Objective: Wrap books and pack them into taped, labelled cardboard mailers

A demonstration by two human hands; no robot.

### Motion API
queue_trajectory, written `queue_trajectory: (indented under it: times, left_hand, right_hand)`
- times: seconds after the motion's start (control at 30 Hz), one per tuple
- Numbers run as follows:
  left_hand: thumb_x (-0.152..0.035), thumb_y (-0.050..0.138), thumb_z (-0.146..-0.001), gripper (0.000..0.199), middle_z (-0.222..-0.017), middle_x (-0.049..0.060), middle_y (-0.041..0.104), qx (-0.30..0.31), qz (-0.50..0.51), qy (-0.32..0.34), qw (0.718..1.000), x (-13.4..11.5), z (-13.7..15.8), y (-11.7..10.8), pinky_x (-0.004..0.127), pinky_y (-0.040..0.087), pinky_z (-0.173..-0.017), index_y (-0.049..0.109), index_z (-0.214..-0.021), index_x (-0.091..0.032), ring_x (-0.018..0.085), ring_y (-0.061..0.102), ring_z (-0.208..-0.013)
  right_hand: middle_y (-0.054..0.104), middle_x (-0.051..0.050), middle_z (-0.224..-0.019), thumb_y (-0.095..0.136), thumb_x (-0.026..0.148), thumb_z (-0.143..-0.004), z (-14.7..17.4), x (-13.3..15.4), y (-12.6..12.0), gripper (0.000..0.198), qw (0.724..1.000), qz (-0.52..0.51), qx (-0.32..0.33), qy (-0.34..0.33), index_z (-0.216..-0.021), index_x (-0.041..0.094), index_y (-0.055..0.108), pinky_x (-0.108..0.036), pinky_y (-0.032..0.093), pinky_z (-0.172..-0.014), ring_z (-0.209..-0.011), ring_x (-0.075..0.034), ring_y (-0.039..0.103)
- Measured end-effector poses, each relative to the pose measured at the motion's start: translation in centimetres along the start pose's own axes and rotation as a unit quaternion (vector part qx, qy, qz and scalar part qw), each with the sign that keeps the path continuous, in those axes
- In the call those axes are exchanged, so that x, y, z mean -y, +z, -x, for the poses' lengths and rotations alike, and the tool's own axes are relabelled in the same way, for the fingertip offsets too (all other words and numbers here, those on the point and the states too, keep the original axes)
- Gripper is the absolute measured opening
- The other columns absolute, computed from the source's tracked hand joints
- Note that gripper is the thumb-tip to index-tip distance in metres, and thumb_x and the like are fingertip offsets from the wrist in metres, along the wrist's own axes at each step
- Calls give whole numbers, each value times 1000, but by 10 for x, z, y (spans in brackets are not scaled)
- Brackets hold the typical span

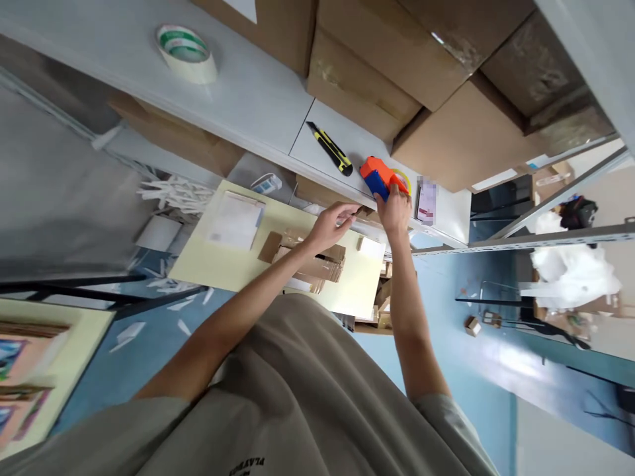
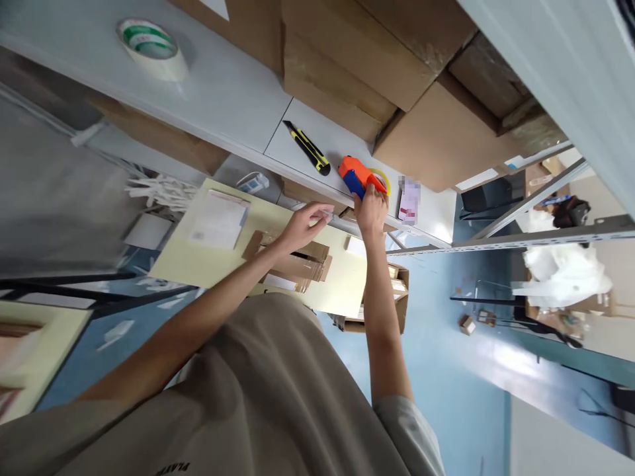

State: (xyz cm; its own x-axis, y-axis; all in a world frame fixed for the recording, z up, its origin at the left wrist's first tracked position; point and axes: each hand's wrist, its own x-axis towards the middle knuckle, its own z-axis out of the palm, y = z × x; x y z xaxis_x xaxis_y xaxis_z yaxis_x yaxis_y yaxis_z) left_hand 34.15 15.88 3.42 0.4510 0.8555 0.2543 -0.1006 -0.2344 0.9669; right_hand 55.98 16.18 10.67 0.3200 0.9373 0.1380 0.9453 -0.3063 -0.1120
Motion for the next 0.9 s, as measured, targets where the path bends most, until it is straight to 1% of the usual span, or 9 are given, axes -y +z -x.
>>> queue_trajectory:
  times: [0.1, 0.17, 0.27, 0.37, 0.47, 0.57, 0.7, 0.8, 0.9]
  left_hand:
    - [-45, 71, -110, 34, -135, 16, 85, -21, 56, -55, 997, 12, 36, 1, 40, 69, -107, 78, -131, -20, 25, 84, -115]
    - [-52, 75, -107, 37, -130, 15, 86, -20, 103, -87, 991, 15, 60, 0, 40, 71, -103, 77, -127, -20, 26, 85, -113]
    - [-60, 82, -102, 42, -120, 14, 87, -29, 161, -123, 979, 17, 93, -10, 41, 72, -101, 75, -117, -21, 27, 86, -109]
    - [-66, 86, -98, 48, -115, 12, 87, -45, 171, -145, 973, 21, 123, -28, 42, 73, -103, 75, -111, -22, 27, 86, -106]
    - [-68, 83, -99, 49, -114, 11, 87, -37, 168, -160, 972, 25, 149, -49, 41, 73, -101, 77, -111, -21, 26, 86, -103]
    - [-66, 78, -103, 47, -113, 11, 86, 0, 167, -164, 972, 29, 166, -69, 38, 72, -95, 80, -109, -20, 25, 84, -99]
    - [-62, 85, -95, 52, -116, 12, 86, 14, 167, -184, 968, 37, 174, -99, 39, 70, -94, 82, -124, -18, 25, 82, -99]
    - [-68, 90, -88, 73, -129, 17, 85, -12, 215, -239, 947, 46, 170, -129, 43, 69, -96, 80, -138, -16, 29, 81, -112]
    - [-70, 97, -82, 76, -134, 17, 86, 41, 253, -262, 930, 52, 162, -156, 46, 69, -99, 85, -136, -18, 31, 81, -116]
  right_hand:
    - [82, -22, -123, 57, 55, -117, 56, 14, 0, 44, 996, -73, -14, 39, -139, 19, 66, -55, 61, -104, -112, -38, 77]
    - [79, -15, -109, 59, 69, -112, 97, 28, 4, 48, 983, -165, 9, 75, -123, 23, 64, -48, 62, -94, -100, -33, 74]
    - [75, -7, -99, 64, 82, -102, 150, 55, 15, 56, 930, -343, 76, 113, -108, 27, 59, -39, 61, -88, -91, -25, 68]
    - [76, -7, -103, 72, 83, -96, 185, 84, 30, 59, 884, -426, 112, 154, -106, 27, 58, -39, 63, -92, -95, -24, 68]
    - [79, -11, -117, 74, 79, -96, 205, 109, 42, 58, 864, -454, 144, 162, -114, 25, 61, -43, 64, -104, -105, -25, 72]
    - [80, -14, -127, 67, 79, -102, 216, 125, 50, 59, 866, -442, 166, 167, -122, 24, 64, -46, 64, -111, -114, -27, 74]
    - [81, -13, -113, 69, 86, -100, 227, 132, 54, 65, 887, -386, 203, 151, -118, 24, 65, -46, 68, -100, -103, -28, 75]
    - [82, -10, -104, 79, 90, -91, 233, 132, 48, 72, 875, -375, 268, 149, -119, 25, 63, -45, 70, -90, -94, -28, 77]
    - [79, -5, -97, 84, 87, -87, 237, 134, 35, 69, 876, -333, 322, 135, -113, 28, 61, -42, 68, -82, -86, -26, 73]
